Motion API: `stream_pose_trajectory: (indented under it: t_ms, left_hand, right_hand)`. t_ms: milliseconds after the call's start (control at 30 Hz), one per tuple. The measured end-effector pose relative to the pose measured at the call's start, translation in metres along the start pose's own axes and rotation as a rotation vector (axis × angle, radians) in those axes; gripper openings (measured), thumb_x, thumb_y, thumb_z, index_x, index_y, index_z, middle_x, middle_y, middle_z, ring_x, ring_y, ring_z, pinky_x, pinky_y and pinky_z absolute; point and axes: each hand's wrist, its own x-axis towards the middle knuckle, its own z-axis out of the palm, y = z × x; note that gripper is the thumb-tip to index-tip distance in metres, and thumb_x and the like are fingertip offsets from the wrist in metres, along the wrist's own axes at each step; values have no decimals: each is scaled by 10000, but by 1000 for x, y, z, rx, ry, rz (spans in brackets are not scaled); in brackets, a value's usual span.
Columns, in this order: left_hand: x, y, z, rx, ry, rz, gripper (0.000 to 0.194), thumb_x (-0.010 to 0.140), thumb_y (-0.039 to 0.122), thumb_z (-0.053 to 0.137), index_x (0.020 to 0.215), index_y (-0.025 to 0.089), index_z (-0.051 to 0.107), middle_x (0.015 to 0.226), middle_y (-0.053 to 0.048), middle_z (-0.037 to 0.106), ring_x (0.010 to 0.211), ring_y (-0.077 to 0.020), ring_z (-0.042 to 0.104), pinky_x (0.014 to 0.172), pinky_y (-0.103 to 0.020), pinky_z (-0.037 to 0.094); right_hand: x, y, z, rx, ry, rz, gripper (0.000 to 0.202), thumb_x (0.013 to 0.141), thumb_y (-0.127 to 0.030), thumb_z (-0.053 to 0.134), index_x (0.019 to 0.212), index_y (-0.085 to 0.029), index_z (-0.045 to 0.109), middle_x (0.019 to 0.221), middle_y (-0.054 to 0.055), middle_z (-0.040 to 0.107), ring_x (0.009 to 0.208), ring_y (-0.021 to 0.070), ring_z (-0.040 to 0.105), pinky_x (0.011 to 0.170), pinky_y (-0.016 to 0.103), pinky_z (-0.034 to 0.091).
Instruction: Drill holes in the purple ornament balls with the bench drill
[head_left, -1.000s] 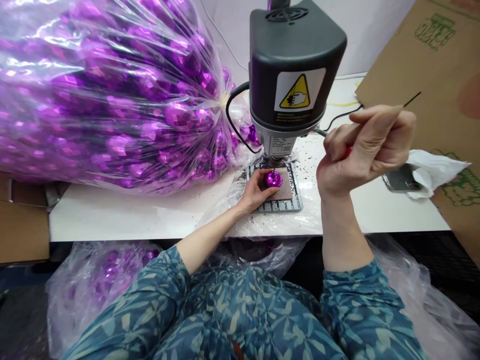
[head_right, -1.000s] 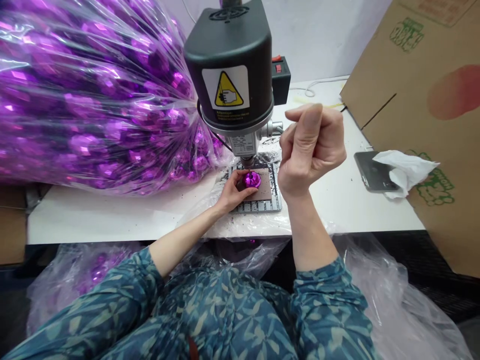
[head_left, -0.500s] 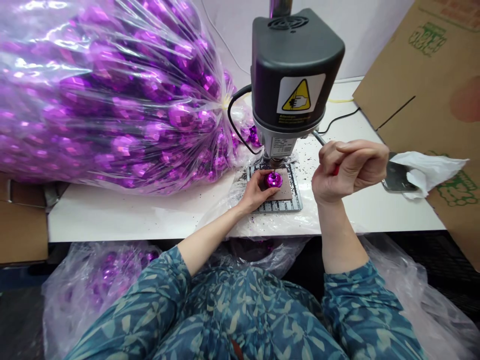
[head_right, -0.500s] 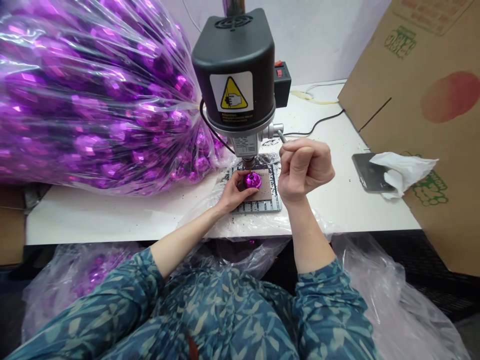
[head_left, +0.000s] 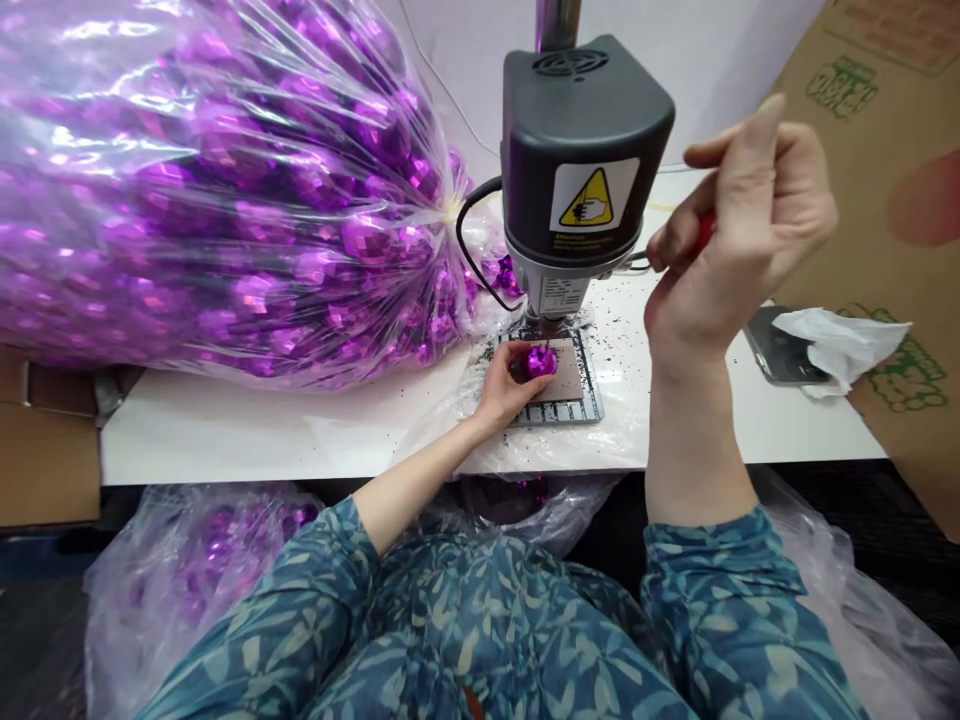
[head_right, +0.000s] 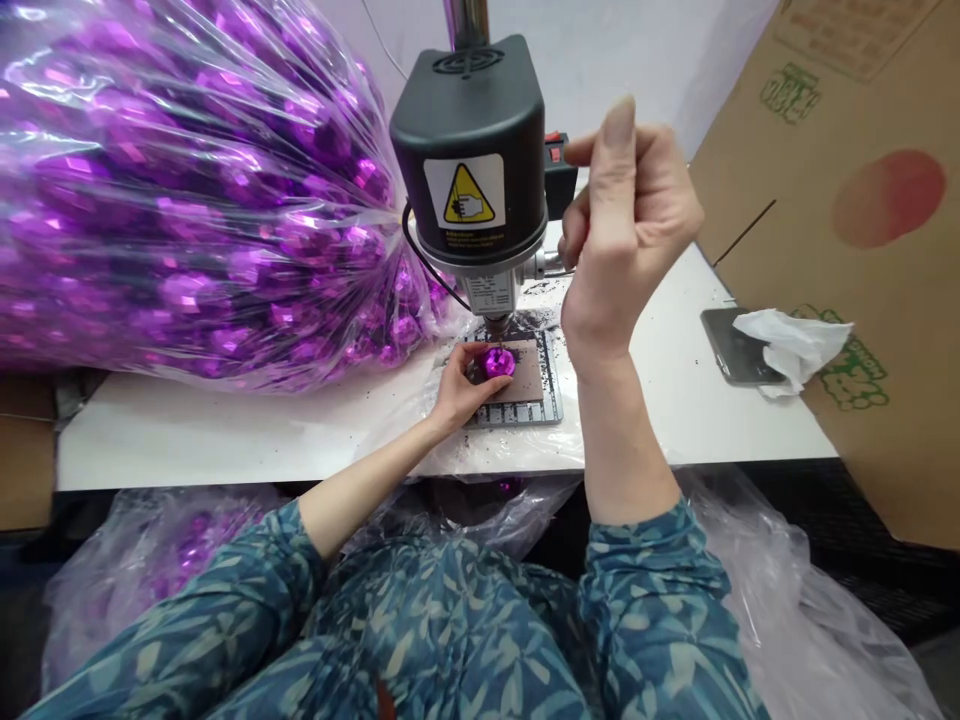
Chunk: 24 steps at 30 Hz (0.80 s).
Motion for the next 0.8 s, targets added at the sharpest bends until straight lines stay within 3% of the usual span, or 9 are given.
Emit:
stream_pose_trajectory:
  t_ms: [100, 200, 300, 367, 433, 500, 600, 700, 800]
  left_hand:
    - [-33, 14, -21, 149, -34, 237, 429, 808, 404, 853, 1119, 198, 642, 1082, -75, 716, 1026, -231, 689, 906, -408, 577]
    - [-84, 22, -47, 211, -275, 537, 420, 897, 458, 755, 1195, 189, 630, 1132, -107, 705, 1029, -227, 688, 866, -379, 593]
    - [-132, 20, -69, 493, -527, 774, 311, 945, 323, 673, 1216, 176, 635, 1183, -154, 712, 1019, -254, 697, 830, -379, 596]
    - [-149, 16, -79, 651, -655, 846, 272, 942, 270, 646, 1201, 185, 650, 1237, -171, 717, 1074, -294, 703, 881, -424, 600]
    - [-148, 12, -86, 617, -693, 847, 298, 933, 351, 666, 1201, 220, 656, 1271, -165, 720, 1150, -331, 693, 931, -466, 608]
    - [-127, 6, -90, 478, -570, 780, 305, 931, 366, 656, 1220, 269, 643, 1255, -136, 731, 1195, -339, 682, 957, -501, 613]
    - [-62, -7, -89, 373, -231, 529, 337, 912, 133, 524, 1179, 294, 652, 1193, -90, 738, 1233, -318, 658, 1030, -575, 561]
    - [24, -25, -79, 415, -115, 256, 296, 846, 83, 510, 1038, 210, 696, 1151, -119, 713, 1172, -305, 657, 1060, -544, 532]
    - [99, -44, -57, 363, -83, 130, 326, 787, 63, 574, 1052, 186, 720, 1255, -137, 674, 1205, -315, 638, 1121, -493, 484]
  right_hand:
    - [11, -3, 5, 24, -52, 38, 659, 704, -819, 588, 676, -163, 536, 442, -106, 285, 333, 16, 319, 335, 244, 144]
    - [10, -2, 2, 24, -71, 47, 562, 744, -703, 615, 691, -148, 544, 468, -95, 361, 353, 5, 346, 356, 213, 184]
    - [7, 0, 0, 43, -55, 47, 493, 729, -623, 639, 687, -139, 554, 481, -86, 408, 356, 5, 349, 360, 200, 197]
    - [7, 2, 0, 58, -49, 45, 463, 742, -588, 652, 690, -135, 571, 470, -88, 389, 356, 9, 355, 364, 195, 200]
    - [9, 3, 1, 64, -41, 36, 458, 751, -578, 659, 685, -131, 587, 457, -91, 358, 355, 4, 364, 371, 182, 199]
    - [10, 5, 1, 77, -30, 15, 467, 743, -580, 673, 676, -125, 596, 447, -90, 338, 349, -2, 361, 371, 176, 190]
    - [10, 6, 1, 91, -30, -1, 494, 712, -613, 688, 659, -130, 600, 430, -88, 307, 340, 5, 346, 359, 183, 180]
    - [10, 5, 0, 89, -42, 1, 494, 725, -618, 699, 668, -136, 612, 420, -86, 313, 342, 5, 343, 365, 179, 180]
    - [8, 5, -2, 106, -46, -14, 431, 795, -542, 712, 680, -136, 624, 422, -80, 338, 343, 12, 334, 358, 192, 175]
